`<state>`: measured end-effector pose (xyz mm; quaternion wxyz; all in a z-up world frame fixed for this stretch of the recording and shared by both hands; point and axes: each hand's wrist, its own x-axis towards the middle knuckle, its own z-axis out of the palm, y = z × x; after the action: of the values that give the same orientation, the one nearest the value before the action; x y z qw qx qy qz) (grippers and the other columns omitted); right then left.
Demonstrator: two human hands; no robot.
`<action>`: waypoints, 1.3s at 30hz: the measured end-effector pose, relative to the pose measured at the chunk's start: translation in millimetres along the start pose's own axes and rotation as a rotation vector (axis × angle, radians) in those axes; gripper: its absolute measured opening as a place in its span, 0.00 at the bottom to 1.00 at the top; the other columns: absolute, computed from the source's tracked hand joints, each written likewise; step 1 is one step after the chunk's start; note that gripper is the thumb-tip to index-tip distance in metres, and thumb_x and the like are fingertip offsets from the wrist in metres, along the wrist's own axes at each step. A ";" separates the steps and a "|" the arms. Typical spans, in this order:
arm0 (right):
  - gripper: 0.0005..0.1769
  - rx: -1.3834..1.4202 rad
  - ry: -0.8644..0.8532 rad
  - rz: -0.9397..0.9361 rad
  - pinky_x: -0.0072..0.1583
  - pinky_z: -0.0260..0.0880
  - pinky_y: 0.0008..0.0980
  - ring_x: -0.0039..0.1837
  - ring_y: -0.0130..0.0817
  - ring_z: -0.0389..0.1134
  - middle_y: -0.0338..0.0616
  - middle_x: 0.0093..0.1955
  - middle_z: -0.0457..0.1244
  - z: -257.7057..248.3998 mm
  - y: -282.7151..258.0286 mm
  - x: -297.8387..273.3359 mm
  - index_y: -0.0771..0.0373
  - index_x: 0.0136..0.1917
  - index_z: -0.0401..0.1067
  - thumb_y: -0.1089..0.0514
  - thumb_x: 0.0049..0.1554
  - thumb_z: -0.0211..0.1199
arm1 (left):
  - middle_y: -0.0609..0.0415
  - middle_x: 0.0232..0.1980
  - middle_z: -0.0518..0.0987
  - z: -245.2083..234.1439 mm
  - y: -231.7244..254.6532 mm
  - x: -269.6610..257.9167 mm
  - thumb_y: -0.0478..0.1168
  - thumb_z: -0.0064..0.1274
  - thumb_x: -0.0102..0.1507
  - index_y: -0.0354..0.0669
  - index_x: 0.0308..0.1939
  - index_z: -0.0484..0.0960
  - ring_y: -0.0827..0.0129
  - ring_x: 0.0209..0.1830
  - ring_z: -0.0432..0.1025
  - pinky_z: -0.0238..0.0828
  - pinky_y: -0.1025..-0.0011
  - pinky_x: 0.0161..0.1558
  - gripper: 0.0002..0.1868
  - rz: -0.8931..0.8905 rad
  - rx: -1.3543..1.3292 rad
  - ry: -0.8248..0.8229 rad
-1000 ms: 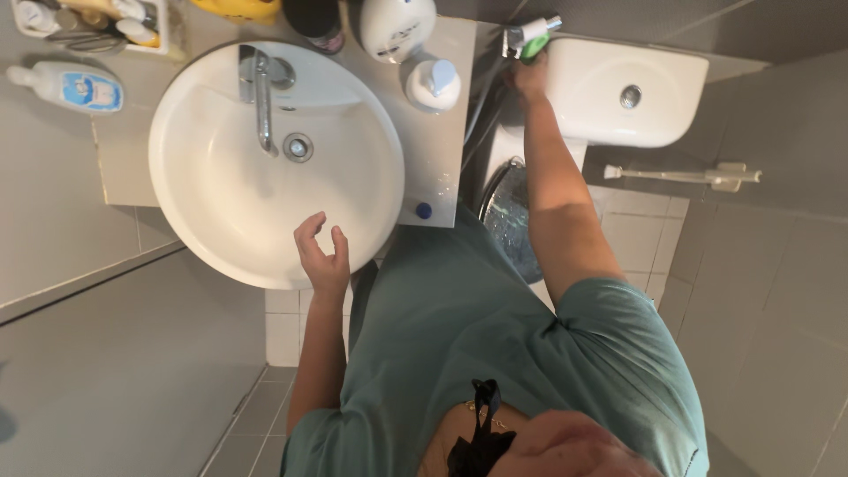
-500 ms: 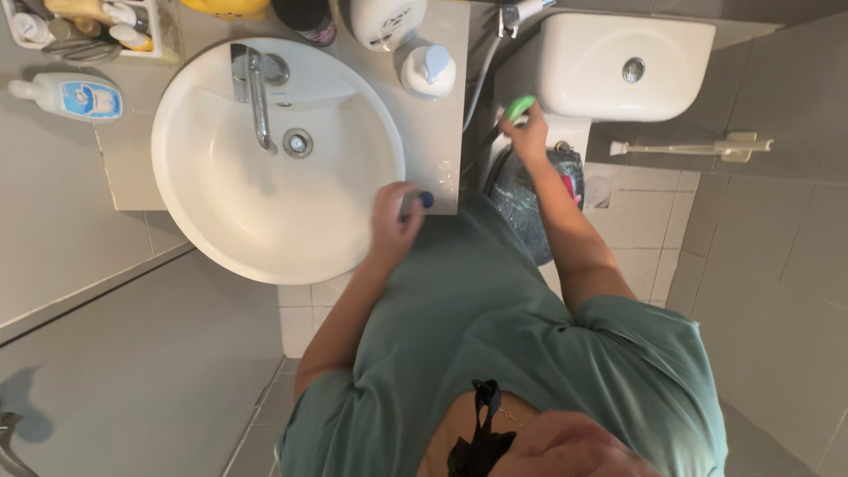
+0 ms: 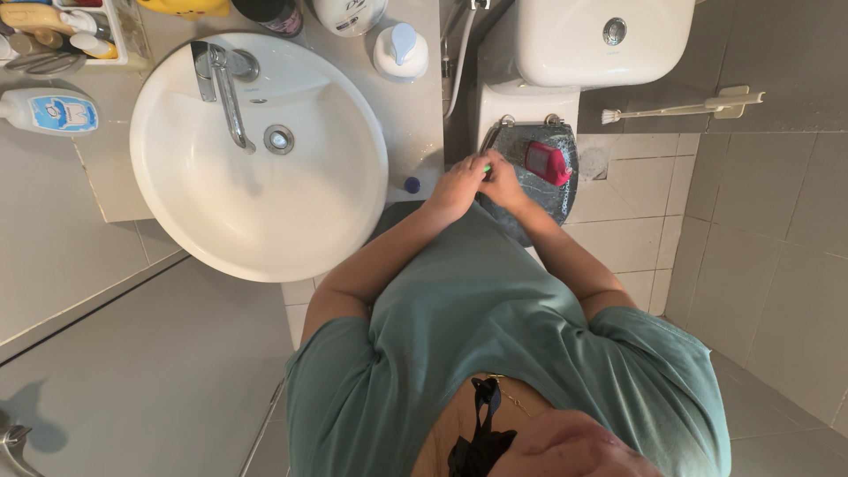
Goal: The person cleans the bathroom floor using a green long-handled brush and a handheld shower hose. They scrub the tiled floor around the sink and toilet while simultaneously rinsing the area with water.
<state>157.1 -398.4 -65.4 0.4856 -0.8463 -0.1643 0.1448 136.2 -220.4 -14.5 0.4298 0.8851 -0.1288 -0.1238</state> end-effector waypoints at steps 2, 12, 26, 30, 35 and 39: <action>0.23 0.085 -0.202 0.102 0.59 0.69 0.40 0.56 0.44 0.68 0.51 0.54 0.66 -17.9 7.7 7.7 0.65 0.56 0.70 0.60 0.50 0.73 | 0.46 0.59 0.77 0.2 -4.6 -7.7 0.39 0.45 0.71 0.40 0.56 0.70 0.50 0.59 0.74 0.74 0.57 0.54 0.11 0.042 -0.027 0.050; 0.31 0.336 0.469 0.263 0.69 0.63 0.36 0.71 0.37 0.63 0.47 0.68 0.63 -70.1 42.9 195.2 0.67 0.70 0.65 0.43 0.64 0.65 | 0.44 0.56 0.79 -29.1 1.2 -50.3 0.40 0.44 0.71 0.41 0.56 0.72 0.46 0.55 0.74 0.71 0.53 0.52 0.12 -0.020 -0.155 -0.034; 0.15 0.204 0.757 0.003 0.53 0.72 0.33 0.48 0.32 0.70 0.46 0.47 0.70 -37.9 24.0 316.3 0.68 0.57 0.68 0.59 0.62 0.67 | 0.49 0.56 0.79 -19.3 -6.5 -101.7 0.43 0.50 0.69 0.46 0.55 0.75 0.52 0.56 0.74 0.73 0.57 0.54 0.12 0.045 -0.182 -0.088; 0.21 0.224 0.831 -0.095 0.52 0.74 0.33 0.48 0.32 0.70 0.48 0.49 0.69 -43.4 21.5 311.5 0.70 0.63 0.61 0.62 0.61 0.66 | 0.50 0.56 0.79 -24.5 -13.3 -113.4 0.43 0.51 0.67 0.47 0.56 0.76 0.52 0.57 0.74 0.73 0.57 0.55 0.14 0.045 -0.179 -0.084; 0.30 0.180 0.845 0.122 0.43 0.65 0.30 0.39 0.31 0.61 0.52 0.40 0.66 -66.2 19.9 289.0 0.72 0.71 0.54 0.59 0.65 0.64 | 0.50 0.56 0.78 -33.3 -22.9 -127.4 0.43 0.52 0.66 0.49 0.56 0.77 0.52 0.57 0.73 0.72 0.57 0.55 0.14 0.082 -0.162 -0.078; 0.25 0.404 0.921 -0.092 0.51 0.68 0.30 0.49 0.30 0.65 0.50 0.52 0.67 -68.4 23.9 225.9 0.70 0.70 0.58 0.63 0.64 0.62 | 0.50 0.56 0.78 -42.5 -30.6 -139.8 0.41 0.52 0.65 0.48 0.58 0.77 0.52 0.56 0.72 0.73 0.58 0.55 0.16 0.156 -0.125 -0.157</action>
<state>392.3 -368.2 -72.2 0.6676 -0.7034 0.0611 -0.2362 23.0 -124.3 1.9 0.4811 0.8314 -0.2226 -0.1666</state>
